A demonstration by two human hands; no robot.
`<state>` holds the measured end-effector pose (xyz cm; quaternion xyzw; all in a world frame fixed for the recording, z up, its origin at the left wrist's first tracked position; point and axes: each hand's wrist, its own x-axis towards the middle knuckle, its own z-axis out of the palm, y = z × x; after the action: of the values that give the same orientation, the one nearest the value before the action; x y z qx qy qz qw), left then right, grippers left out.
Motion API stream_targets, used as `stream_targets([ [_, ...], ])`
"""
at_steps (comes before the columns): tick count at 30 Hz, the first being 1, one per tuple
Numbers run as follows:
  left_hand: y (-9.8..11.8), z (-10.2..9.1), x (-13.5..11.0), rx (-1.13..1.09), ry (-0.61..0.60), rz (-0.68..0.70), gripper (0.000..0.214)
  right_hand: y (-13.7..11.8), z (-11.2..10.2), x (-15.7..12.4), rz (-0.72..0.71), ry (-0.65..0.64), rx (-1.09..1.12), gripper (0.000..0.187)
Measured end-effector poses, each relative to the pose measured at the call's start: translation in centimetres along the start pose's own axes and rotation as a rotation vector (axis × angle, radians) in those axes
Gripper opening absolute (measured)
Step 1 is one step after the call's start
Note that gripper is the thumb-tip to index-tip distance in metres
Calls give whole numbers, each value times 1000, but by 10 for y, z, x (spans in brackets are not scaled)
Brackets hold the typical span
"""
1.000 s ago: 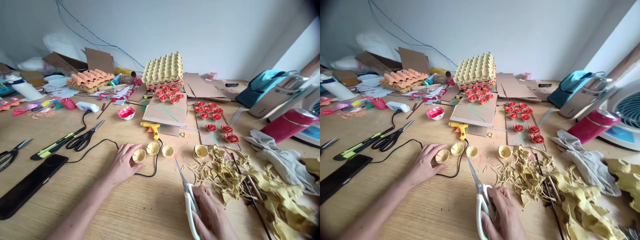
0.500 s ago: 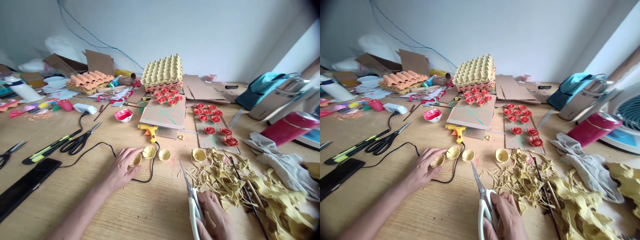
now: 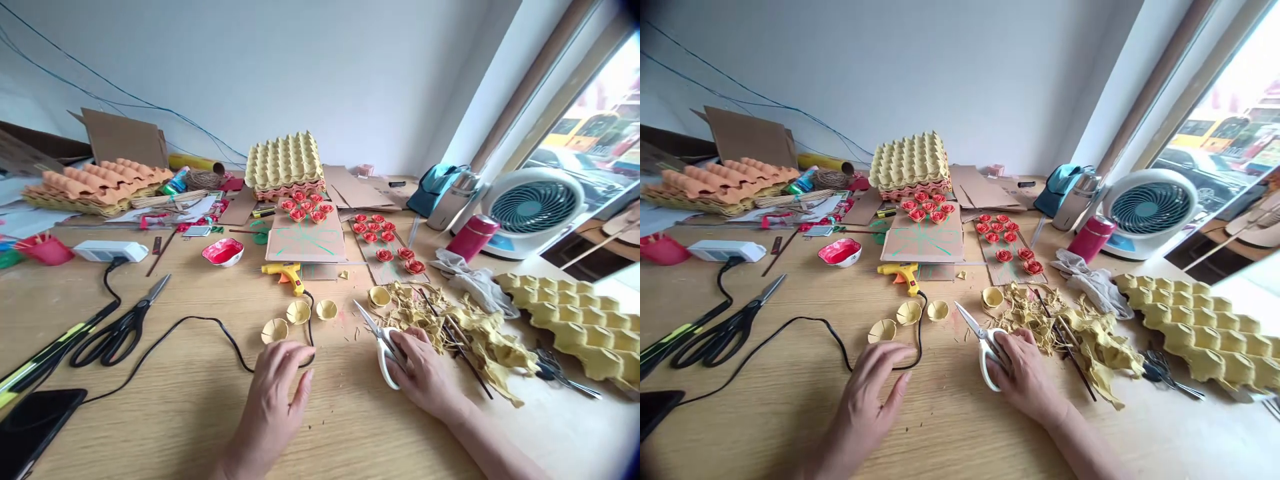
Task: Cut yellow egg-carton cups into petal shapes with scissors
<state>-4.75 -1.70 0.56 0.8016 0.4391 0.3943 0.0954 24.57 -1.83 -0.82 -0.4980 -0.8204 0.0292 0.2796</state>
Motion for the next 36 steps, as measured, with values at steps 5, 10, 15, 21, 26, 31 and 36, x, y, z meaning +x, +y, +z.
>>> stream_targets([
  [5,8,1,-6,-131,-65,0,15,-5,2,3,-13,6,-65,14],
  [10,14,-4,-5,-229,-140,-18,24,-11,1,5,-16,18,-77,13],
  [15,9,-11,3,-225,-132,50,32,-8,3,4,-48,27,-80,15],
  [21,4,-27,5,-94,52,-72,22,-3,-2,-5,-77,50,-61,17],
  [26,9,-27,15,102,-23,11,17,-4,-13,-9,-81,62,-28,21],
  [31,2,2,58,273,-131,91,13,-15,-24,-25,-83,26,-3,17],
  [36,-3,38,85,338,-177,124,11,-33,-35,-60,-40,-114,24,11],
])
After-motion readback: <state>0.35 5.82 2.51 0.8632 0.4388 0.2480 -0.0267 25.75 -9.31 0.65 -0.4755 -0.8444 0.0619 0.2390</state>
